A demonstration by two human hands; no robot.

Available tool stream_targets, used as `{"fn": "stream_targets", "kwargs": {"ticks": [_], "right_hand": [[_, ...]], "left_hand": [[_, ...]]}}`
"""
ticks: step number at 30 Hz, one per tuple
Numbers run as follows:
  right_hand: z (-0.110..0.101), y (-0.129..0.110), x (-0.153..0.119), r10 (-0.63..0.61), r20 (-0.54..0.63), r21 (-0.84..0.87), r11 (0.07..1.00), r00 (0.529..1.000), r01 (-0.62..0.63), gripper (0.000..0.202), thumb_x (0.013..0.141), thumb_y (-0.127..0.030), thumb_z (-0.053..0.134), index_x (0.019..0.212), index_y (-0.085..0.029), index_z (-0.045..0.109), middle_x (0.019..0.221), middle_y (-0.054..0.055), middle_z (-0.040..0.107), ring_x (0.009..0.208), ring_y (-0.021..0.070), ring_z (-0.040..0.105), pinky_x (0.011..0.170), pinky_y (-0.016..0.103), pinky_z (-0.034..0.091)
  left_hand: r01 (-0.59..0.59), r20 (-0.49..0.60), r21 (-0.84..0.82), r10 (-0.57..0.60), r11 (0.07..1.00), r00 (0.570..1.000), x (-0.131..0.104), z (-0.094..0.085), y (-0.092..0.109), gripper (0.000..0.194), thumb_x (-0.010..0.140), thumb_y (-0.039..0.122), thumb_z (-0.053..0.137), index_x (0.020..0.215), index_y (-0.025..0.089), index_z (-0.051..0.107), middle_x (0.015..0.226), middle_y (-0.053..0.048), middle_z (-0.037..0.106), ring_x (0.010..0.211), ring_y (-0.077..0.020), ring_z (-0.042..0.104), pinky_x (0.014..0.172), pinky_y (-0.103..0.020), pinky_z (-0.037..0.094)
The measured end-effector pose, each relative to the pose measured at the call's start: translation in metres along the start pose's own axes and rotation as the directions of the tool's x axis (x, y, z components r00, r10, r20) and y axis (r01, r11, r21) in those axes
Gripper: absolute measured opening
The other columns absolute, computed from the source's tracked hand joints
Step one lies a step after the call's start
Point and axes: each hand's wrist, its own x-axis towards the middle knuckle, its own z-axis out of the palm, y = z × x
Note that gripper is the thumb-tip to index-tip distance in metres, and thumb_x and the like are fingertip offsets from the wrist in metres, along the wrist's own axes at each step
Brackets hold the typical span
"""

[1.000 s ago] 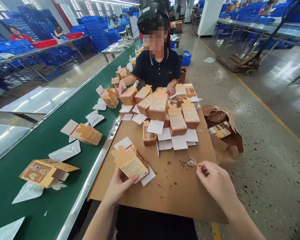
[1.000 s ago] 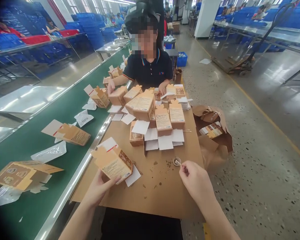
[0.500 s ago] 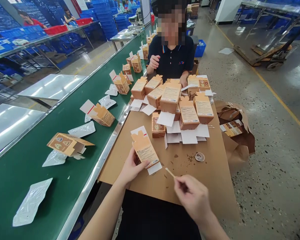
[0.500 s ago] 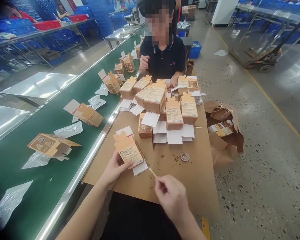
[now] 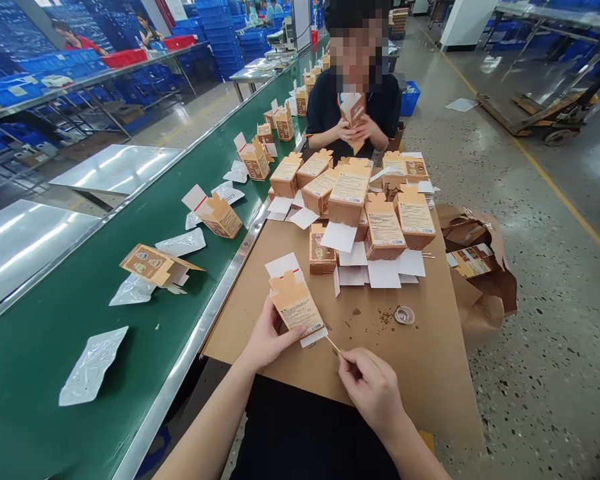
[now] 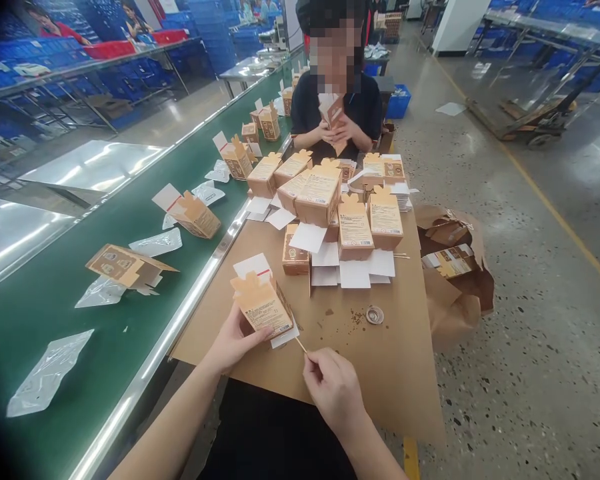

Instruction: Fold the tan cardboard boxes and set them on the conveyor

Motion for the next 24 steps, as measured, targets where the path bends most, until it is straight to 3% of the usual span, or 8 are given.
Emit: {"fn": "stream_targets", "kwargs": {"ticks": [4,7,10,16,19,21,24], "right_hand": [[-0.028,-0.002,-0.015,0.052,-0.063,0.013,0.999,0.997,-0.051,0.024,0.114,-0.009,0.068,0.098,-0.025,0.077,0.072,-0.003,0.068,0.055,0.0125,0.063,0.056,0.023,0.057],[-0.038,-0.003,-0.026,0.097,-0.1,0.055,0.994,0.99,-0.091,0.022,0.11,-0.008,0.072,0.097,-0.025,0.077,0.072,-0.004,0.068,0.055,0.012,0.065,0.055,0.021,0.058],[-0.04,-0.003,-0.032,0.126,-0.107,0.079,0.99,0.986,-0.118,0.022,0.11,-0.008,0.073,0.096,-0.025,0.076,0.072,-0.004,0.069,0.054,0.0116,0.064,0.055,0.02,0.057],[-0.033,0.002,-0.034,0.137,-0.125,0.076,0.989,0.983,-0.128,0.024,0.112,-0.016,0.073,0.09,-0.025,0.077,0.068,-0.004,0.066,0.051,0.0118,0.061,0.052,0.02,0.056],[-0.031,0.01,-0.035,0.151,-0.107,0.117,0.983,0.983,-0.138,0.025,0.112,-0.022,0.074,0.088,-0.025,0.08,0.066,-0.002,0.066,0.05,0.0131,0.062,0.051,0.021,0.058],[-0.032,0.015,-0.035,0.152,-0.087,0.144,0.98,0.985,-0.139,0.022,0.112,-0.023,0.077,0.09,-0.025,0.082,0.067,-0.001,0.068,0.052,0.014,0.065,0.052,0.021,0.059],[-0.034,0.019,-0.036,0.192,-0.119,0.158,0.972,0.974,-0.172,0.023,0.113,-0.027,0.079,0.09,-0.025,0.082,0.069,-0.001,0.069,0.054,0.0143,0.065,0.055,0.022,0.06]], "left_hand": [[-0.072,-0.034,0.125,0.076,0.99,0.997,-0.014,0.005,-0.009,0.088,0.077,0.052,0.108,0.149,0.029,0.064,0.144,-0.015,0.083,0.14,-0.0432,0.081,0.122,-0.061,0.067],[-0.108,-0.05,0.246,0.124,0.963,0.991,-0.023,0.007,-0.014,0.074,0.082,0.049,0.104,0.142,0.032,0.066,0.135,-0.012,0.083,0.127,-0.0413,0.084,0.11,-0.057,0.071],[-0.126,-0.046,0.312,0.148,0.942,0.988,-0.025,0.009,-0.018,0.062,0.083,0.046,0.102,0.133,0.034,0.068,0.126,-0.011,0.083,0.114,-0.0409,0.086,0.098,-0.055,0.071],[-0.165,-0.033,0.313,0.184,0.935,0.982,-0.019,0.02,-0.02,0.062,0.081,0.038,0.101,0.135,0.037,0.071,0.122,-0.008,0.085,0.115,-0.0437,0.087,0.103,-0.06,0.072],[-0.165,-0.174,0.3,0.224,0.939,0.959,-0.019,0.003,-0.022,0.067,0.074,0.039,0.105,0.132,0.04,0.073,0.122,-0.007,0.086,0.121,-0.0499,0.087,0.109,-0.069,0.072],[-0.156,-0.397,0.307,0.275,0.939,0.876,-0.022,-0.032,-0.021,0.07,0.074,0.046,0.106,0.133,0.039,0.069,0.128,-0.008,0.085,0.13,-0.0519,0.085,0.118,-0.075,0.068],[-0.044,-0.736,0.314,0.272,0.948,0.62,-0.032,-0.108,-0.013,0.084,0.068,0.057,0.109,0.133,0.034,0.06,0.144,-0.012,0.082,0.143,-0.0518,0.079,0.127,-0.078,0.063]]}}
